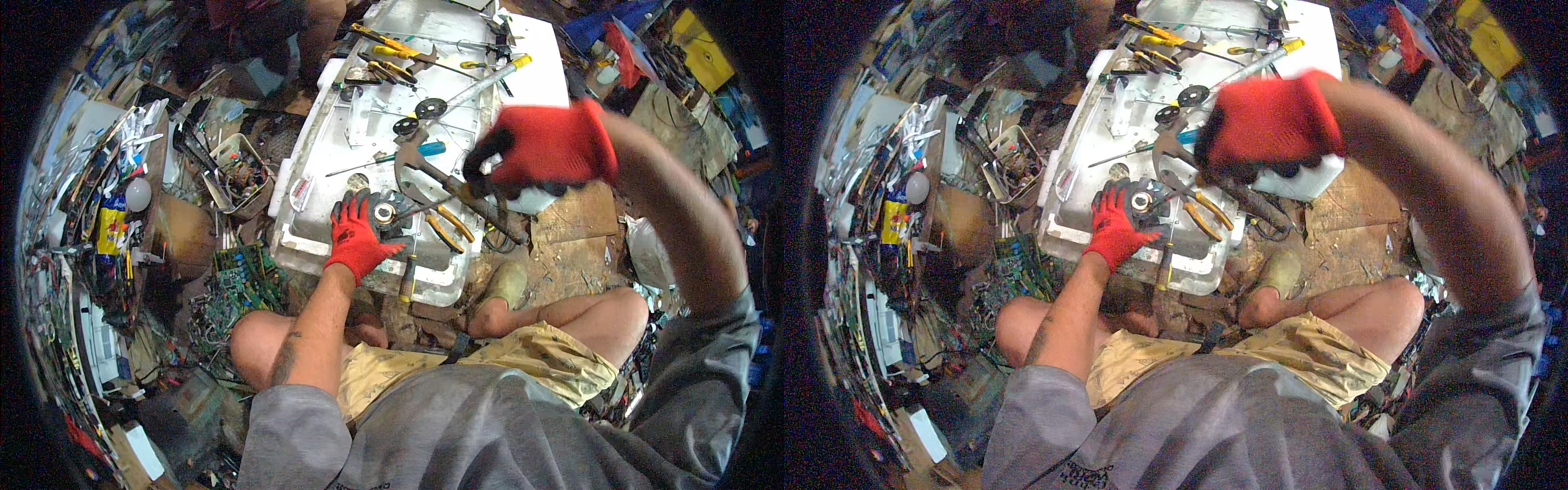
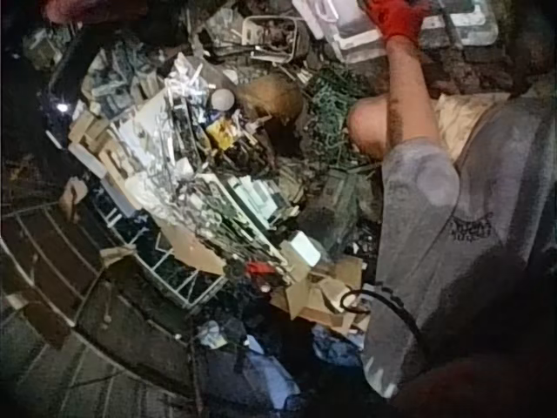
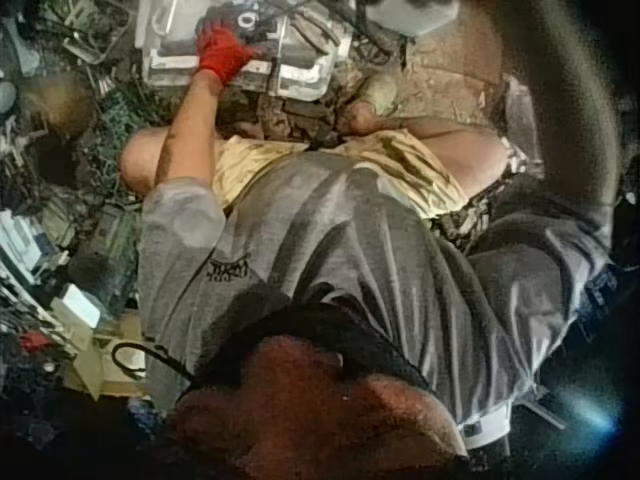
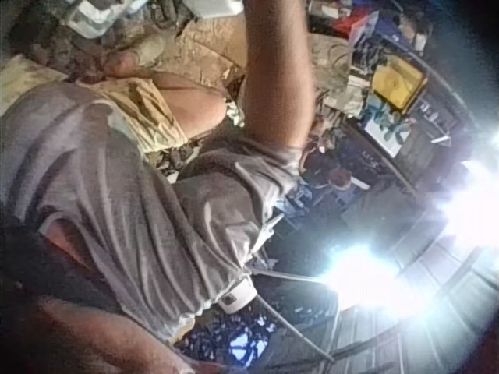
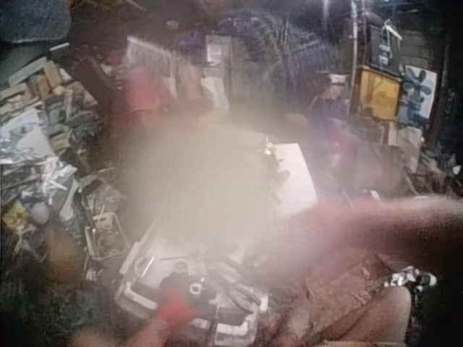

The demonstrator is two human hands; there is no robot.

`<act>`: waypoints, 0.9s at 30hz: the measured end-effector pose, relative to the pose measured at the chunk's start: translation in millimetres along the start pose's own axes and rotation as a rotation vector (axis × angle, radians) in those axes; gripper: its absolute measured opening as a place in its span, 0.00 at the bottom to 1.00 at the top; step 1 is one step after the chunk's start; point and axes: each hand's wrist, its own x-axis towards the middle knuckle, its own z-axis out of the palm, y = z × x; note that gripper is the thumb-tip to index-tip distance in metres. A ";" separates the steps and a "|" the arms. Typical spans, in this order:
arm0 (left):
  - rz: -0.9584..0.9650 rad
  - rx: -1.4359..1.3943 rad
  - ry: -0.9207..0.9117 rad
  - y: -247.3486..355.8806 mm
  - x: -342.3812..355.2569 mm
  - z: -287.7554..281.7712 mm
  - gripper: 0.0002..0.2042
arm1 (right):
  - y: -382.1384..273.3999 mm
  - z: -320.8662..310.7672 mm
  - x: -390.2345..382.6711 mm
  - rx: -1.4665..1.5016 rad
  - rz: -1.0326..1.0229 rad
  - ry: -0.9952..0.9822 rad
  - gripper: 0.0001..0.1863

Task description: The person sits on the floor and uses a hammer and screwdriver to disassemble a small cylindrical electronic component. They repeatedly strike the component to loosen parts, then use the screwdriver to pry and remove internal pieces.

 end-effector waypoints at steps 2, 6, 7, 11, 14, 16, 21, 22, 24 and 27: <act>0.004 -0.004 -0.005 2.2 -0.9 -0.7 0.61 | -17.9 -16.5 19.6 -0.113 -0.093 0.015 0.14; 0.042 -0.023 0.004 10.4 4.6 1.2 0.59 | -30.3 -42.8 57.4 -0.148 -0.033 -0.182 0.12; 0.029 -0.003 0.030 1.6 2.3 3.9 0.59 | -35.5 -50.6 77.6 -0.139 -0.037 -0.217 0.12; -0.003 0.036 -0.033 6.5 3.7 1.9 0.59 | -32.3 -67.6 134.9 -0.103 0.013 -0.312 0.12; 0.007 0.029 -0.026 4.1 4.9 5.3 0.60 | -32.1 -62.6 149.0 -0.155 0.023 -0.298 0.12; 0.014 0.030 -0.008 0.1 4.3 10.2 0.60 | -33.5 -59.4 150.2 -0.208 0.006 -0.263 0.12; 0.058 0.007 0.011 7.2 4.5 6.6 0.60 | -17.0 -12.4 70.6 -0.400 -0.097 -0.020 0.14; 0.072 -0.005 0.022 8.6 5.8 6.6 0.59 | -12.8 6.7 37.7 -0.435 -0.130 0.074 0.14; -0.017 0.036 -0.019 -2.9 -2.0 1.3 0.59 | -11.8 47.6 -8.0 -0.435 -0.242 0.268 0.15; 0.018 0.012 -0.005 1.9 1.6 3.8 0.59 | 35.3 103.8 -33.3 -0.159 -0.259 0.371 0.20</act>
